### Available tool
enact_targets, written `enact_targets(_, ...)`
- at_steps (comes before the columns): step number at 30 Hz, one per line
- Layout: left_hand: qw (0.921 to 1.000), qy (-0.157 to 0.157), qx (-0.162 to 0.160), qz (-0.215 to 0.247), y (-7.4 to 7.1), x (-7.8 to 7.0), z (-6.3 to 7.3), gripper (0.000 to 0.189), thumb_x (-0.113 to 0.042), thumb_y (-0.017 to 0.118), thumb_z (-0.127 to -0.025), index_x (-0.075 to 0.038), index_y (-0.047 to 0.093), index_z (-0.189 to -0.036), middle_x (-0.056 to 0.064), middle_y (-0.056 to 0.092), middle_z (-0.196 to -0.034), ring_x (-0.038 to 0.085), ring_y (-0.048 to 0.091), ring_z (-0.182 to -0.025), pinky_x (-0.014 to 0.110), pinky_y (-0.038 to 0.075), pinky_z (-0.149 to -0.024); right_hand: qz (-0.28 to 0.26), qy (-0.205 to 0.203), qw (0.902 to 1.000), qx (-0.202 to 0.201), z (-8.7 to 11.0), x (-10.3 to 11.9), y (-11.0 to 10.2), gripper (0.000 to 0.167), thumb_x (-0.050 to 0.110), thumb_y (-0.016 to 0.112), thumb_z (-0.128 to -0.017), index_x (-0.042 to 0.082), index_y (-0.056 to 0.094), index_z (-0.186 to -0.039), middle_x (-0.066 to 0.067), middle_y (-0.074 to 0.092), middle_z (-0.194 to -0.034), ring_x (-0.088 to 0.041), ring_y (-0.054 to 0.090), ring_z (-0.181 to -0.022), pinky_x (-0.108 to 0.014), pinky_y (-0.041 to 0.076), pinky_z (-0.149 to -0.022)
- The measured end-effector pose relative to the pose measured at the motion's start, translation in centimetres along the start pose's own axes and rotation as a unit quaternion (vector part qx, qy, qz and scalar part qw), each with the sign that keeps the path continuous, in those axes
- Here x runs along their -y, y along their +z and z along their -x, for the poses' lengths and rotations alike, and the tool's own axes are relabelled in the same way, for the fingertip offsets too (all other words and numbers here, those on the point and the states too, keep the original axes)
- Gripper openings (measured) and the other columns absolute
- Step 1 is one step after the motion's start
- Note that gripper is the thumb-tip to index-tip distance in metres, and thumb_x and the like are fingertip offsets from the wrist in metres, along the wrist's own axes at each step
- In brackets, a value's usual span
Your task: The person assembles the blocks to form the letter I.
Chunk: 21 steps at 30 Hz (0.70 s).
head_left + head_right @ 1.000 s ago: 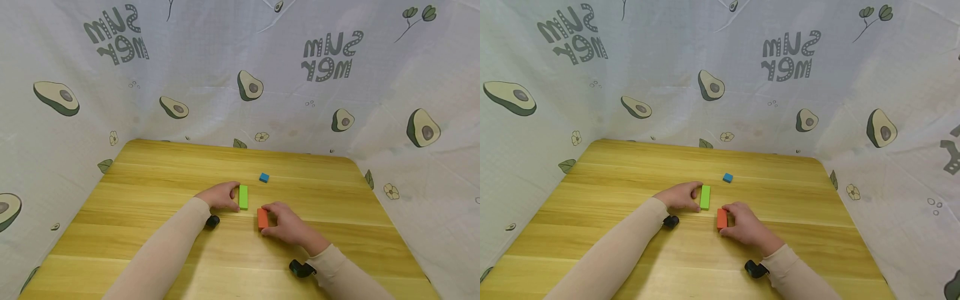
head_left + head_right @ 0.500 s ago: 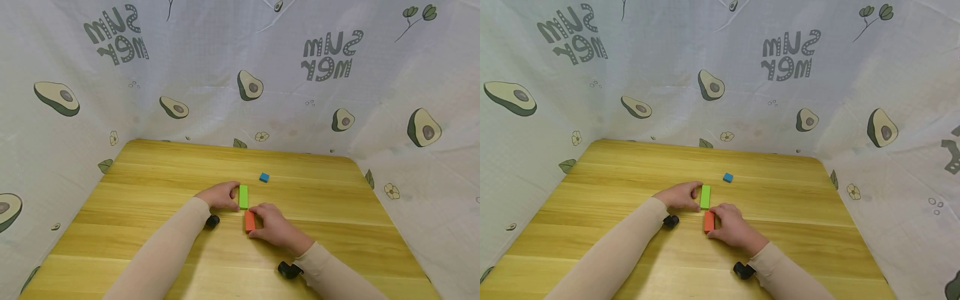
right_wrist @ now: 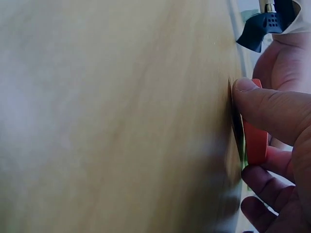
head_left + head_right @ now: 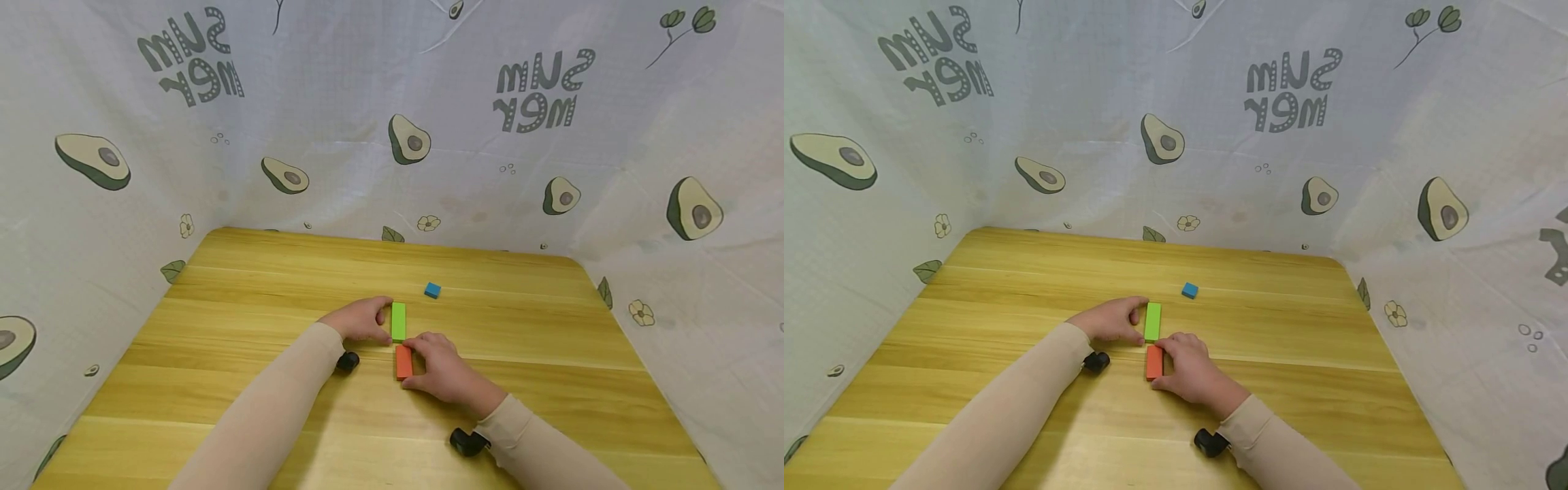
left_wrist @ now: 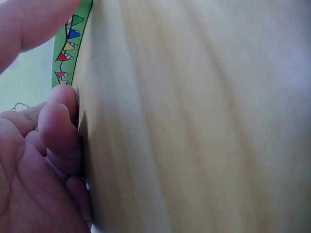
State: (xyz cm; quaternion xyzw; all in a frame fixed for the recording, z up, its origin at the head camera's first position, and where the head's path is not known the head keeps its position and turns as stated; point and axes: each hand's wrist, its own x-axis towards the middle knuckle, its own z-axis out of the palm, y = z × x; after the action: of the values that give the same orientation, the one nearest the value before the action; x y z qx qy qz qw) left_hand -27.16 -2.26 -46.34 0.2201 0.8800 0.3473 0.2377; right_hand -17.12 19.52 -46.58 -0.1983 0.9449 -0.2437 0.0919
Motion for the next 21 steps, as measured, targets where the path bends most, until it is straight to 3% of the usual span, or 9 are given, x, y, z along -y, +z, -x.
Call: enact_targets(21,1.0000,0.002,-0.002,0.005,-0.03,0.00,-0.04,0.089,-0.025,0.087,-0.086,-0.009,0.040,-0.160,0.002,0.055,-0.099,0.015,0.048,-0.080,0.030,0.039,-0.071,0.006,-0.003,1.0000,-0.002,-0.27,-0.15,0.39,0.070,0.031,0.093,-0.081,0.004,0.065,-0.139,-0.007,0.061,-0.123,-0.034,0.051,-0.124,-0.057,0.036,-0.109)
